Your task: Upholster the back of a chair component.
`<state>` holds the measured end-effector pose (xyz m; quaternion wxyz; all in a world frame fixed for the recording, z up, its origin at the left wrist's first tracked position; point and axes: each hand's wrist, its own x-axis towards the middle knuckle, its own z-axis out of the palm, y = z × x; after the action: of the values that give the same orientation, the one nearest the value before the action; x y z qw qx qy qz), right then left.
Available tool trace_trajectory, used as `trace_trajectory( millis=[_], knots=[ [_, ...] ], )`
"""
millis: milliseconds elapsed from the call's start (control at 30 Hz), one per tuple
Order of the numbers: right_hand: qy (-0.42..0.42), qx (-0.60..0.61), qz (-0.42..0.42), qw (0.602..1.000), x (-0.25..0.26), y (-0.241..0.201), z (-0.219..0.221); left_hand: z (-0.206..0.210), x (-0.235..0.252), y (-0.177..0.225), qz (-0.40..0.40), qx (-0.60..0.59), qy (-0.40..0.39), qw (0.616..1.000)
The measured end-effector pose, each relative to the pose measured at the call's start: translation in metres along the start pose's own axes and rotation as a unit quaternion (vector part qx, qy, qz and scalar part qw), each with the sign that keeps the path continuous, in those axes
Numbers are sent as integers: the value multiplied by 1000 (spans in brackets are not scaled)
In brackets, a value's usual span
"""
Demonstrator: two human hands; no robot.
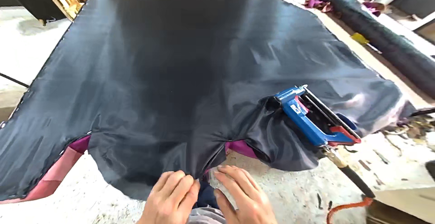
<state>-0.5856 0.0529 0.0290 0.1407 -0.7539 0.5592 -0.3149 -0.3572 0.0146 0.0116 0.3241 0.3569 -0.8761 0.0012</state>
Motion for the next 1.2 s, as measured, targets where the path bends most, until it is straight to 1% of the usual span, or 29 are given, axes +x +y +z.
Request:
trace_trajectory(
  millis=[33,67,133,200,300,400,433,500,567,633,667,733,767,800,867,900,933,967,1000,1033,1067,1133,1200],
  knots=[
    [14,-11,-7,1000,-4,-2,10,-1,-4,0,14,-18,-17,1000],
    [31,-20,-10,999,-6,-4,14,-4,-6,1,8,-46,-26,999],
    [57,-28,-8,998,-6,-7,9,-18,-3,1,-60,-101,-11,993],
    [77,-32,-11,996,-6,-8,0,-31,8,-6,-121,-102,-15,987],
    [81,-31,-46,995,-2,-3,-4,-36,12,-20,-150,-70,-77,983],
    [53,-48,-78,994,10,14,5,-22,20,-23,-122,22,-142,982],
    [35,-59,-90,994,12,20,10,-13,20,-24,-113,36,-143,983],
    [6,-74,-121,990,20,31,20,2,27,-29,-104,40,-89,990],
    [-13,-77,-150,986,31,31,31,0,39,-31,-97,43,-28,994],
    [-44,-93,-150,983,45,24,43,-7,51,-28,-81,61,12,995],
    [-39,-103,-144,983,52,22,53,-8,54,-25,-67,71,23,995],
    [-2,-135,-129,982,58,22,66,-8,53,-17,-33,81,29,996],
    [-18,-138,-120,983,55,20,58,-8,47,-10,-15,73,19,997],
    [-58,-127,-117,983,48,16,41,-10,38,-4,7,49,-3,999],
    [-149,-85,-102,980,26,5,-6,-24,12,5,51,-34,-71,996],
    [-172,-57,-80,980,17,3,-26,-35,-3,6,47,-64,-90,993],
    [-169,-41,-64,983,11,2,-41,-47,-19,2,23,-72,-82,994],
    [-145,-35,-59,987,10,0,-50,-58,-33,-8,-11,-67,-55,996],
    [-108,-37,-70,991,14,-2,-53,-67,-41,-23,-46,-54,-23,997],
    [-77,-41,-94,992,20,-6,-51,-75,-42,-37,-73,-43,-13,996],
    [-58,-43,-125,990,27,-10,-43,-81,-41,-49,-83,-32,-23,996],
    [-35,-46,-185,981,40,-16,-15,-82,-34,-70,-56,-1,-73,996],
    [-40,-66,-215,973,48,-15,17,-70,-31,-85,-14,31,-126,991]
  ],
)
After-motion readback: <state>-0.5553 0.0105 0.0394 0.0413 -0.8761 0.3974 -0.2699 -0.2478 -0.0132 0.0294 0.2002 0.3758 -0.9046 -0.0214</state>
